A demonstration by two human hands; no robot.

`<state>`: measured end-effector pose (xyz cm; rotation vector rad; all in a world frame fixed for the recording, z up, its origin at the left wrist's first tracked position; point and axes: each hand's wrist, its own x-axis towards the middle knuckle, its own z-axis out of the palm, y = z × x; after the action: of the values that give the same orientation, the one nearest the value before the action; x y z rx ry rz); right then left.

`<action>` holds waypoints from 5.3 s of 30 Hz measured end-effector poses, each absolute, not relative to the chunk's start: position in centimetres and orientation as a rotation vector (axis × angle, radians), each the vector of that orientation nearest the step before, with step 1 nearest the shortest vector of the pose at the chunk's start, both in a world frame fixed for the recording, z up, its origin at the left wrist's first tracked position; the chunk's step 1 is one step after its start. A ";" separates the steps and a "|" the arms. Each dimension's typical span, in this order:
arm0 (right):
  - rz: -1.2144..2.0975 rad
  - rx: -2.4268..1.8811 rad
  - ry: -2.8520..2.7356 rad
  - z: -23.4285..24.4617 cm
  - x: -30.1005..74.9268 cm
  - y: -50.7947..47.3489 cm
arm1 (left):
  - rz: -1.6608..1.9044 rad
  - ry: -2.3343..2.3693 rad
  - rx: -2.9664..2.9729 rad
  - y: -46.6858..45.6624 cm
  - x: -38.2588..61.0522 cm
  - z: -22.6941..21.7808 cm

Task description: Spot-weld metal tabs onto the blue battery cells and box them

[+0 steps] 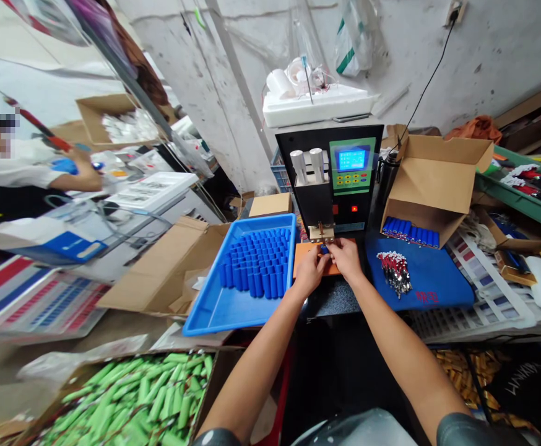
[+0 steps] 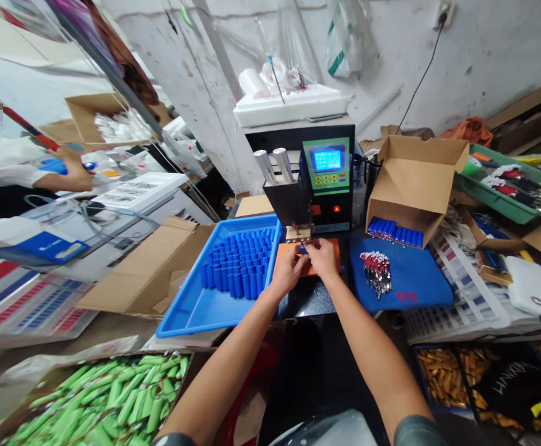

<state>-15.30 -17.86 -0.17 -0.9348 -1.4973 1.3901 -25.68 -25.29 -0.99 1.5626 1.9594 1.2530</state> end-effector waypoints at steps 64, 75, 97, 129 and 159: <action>0.246 -1.527 -2.015 2.0 4.2 -5.2 | 0.904 2.090 1.824 -25.9 -24.6 -0.1; 0.376 -1.437 -2.503 1.2 -0.6 -12.2 | 0.966 2.076 1.810 -25.8 -24.5 -0.2; 0.877 -1.337 -1.989 -1.4 0.0 -11.0 | 1.021 2.028 1.811 -25.6 -24.8 -0.6; 1.379 -0.924 -1.009 4.4 -2.4 -16.9 | 1.330 1.855 1.831 -26.9 -23.3 0.5; 1.848 -0.608 -1.517 3.3 -10.8 -25.4 | 1.738 1.360 0.887 -33.7 -22.2 2.6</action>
<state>-10.85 -25.43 3.26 -0.6084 -1.5173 1.8485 -22.22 -33.67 2.64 0.8870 1.3599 1.7376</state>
